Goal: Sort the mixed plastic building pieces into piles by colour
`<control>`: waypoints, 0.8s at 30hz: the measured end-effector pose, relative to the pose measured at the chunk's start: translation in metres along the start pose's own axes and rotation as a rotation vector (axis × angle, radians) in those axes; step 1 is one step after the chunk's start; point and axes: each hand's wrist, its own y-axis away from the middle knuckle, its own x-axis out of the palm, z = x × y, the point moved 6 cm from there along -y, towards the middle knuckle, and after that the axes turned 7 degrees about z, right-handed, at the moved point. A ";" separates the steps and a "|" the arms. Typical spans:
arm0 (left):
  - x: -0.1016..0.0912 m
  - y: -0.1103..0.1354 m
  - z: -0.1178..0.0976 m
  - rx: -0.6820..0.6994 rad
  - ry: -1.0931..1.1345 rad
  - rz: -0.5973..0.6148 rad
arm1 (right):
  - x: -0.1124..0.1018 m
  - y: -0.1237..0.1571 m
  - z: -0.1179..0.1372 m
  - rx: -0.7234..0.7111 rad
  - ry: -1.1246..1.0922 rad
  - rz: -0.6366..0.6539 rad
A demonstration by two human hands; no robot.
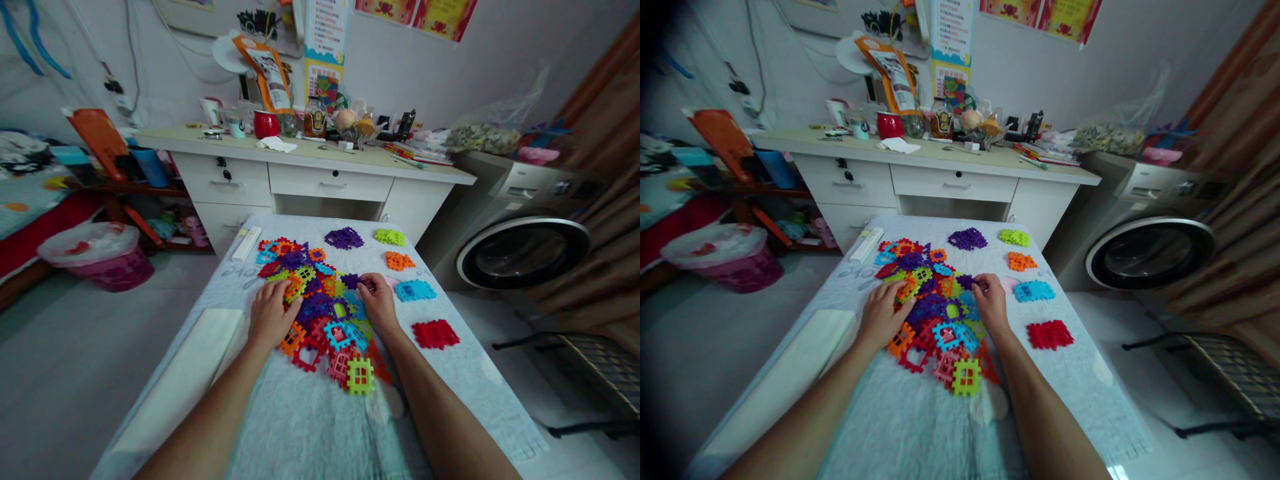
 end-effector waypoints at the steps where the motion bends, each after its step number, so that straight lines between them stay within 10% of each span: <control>1: 0.000 0.000 0.000 -0.002 0.002 0.000 | -0.005 -0.001 -0.001 0.000 0.047 -0.034; 24: -0.001 -0.001 0.001 0.022 0.027 -0.023 | -0.007 -0.026 -0.033 0.063 0.408 0.405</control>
